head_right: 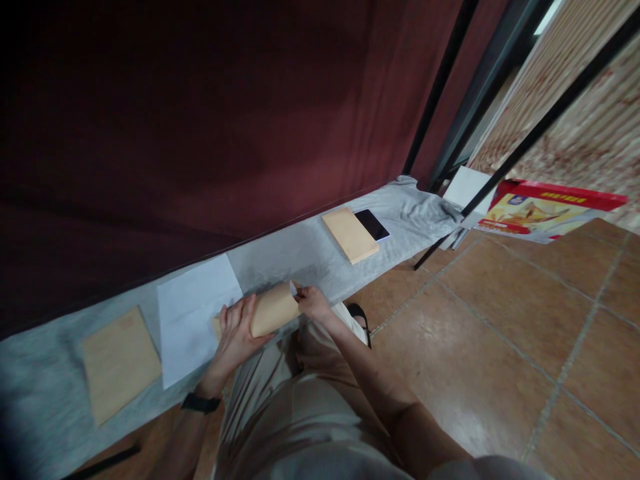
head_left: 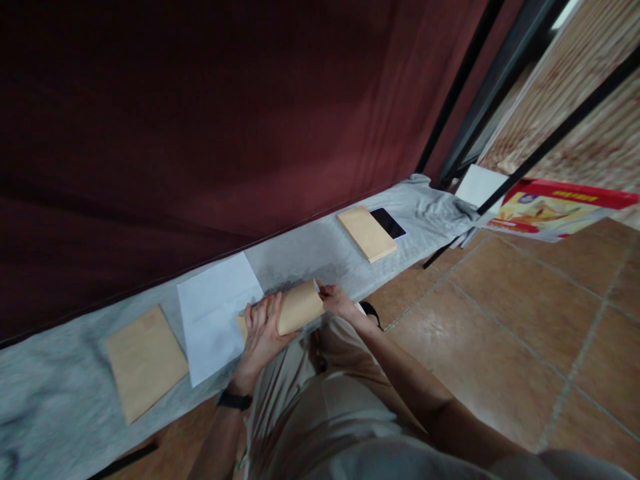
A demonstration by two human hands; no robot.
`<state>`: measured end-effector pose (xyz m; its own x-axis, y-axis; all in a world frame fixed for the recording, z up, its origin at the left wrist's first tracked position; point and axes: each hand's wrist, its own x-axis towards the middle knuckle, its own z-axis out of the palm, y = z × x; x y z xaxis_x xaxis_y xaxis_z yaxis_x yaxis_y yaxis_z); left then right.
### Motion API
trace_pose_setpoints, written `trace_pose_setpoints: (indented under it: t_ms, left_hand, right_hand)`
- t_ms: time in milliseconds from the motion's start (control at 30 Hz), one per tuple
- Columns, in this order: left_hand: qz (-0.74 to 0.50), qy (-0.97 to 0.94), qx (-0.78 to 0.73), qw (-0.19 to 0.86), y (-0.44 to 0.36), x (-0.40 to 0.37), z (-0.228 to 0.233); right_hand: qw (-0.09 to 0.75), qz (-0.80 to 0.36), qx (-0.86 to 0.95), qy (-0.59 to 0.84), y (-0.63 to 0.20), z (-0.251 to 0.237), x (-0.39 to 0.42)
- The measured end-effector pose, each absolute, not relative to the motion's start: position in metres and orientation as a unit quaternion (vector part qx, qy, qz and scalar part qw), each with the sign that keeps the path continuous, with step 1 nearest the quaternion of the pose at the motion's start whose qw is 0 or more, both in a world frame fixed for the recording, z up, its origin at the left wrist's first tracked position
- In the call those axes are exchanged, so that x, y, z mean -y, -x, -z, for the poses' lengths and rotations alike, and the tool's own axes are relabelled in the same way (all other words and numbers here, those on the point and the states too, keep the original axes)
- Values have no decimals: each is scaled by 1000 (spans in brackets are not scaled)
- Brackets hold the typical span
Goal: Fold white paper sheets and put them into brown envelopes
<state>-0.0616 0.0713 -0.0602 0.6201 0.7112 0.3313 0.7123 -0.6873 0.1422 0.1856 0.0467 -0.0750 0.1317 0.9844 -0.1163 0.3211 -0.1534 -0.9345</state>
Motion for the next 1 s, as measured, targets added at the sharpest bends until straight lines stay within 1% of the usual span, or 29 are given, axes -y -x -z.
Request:
trace_pose_setpoints:
  t_ms: [100, 267, 400, 500, 733, 1000]
  left_hand:
    - [185, 898, 399, -1, 62, -72, 61]
    - [188, 901, 390, -4, 64, -72, 62]
    - [193, 902, 387, -8, 65, -72, 62]
    - [198, 901, 386, -14, 65, -72, 61]
    - [200, 903, 381, -16, 64, -71, 58]
    - [187, 906, 380, -13, 65, -71, 56]
  right_hand:
    - [444, -419, 477, 633, -183, 72, -44]
    - [518, -382, 414, 644, -175, 74, -40]
    - [549, -361, 388, 646, -171, 77, -39]
    - [543, -374, 363, 658, -171, 77, -41]
    - [524, -466, 345, 624, -173, 77, -45]
    - [502, -486, 326, 637, -174, 74, -42]
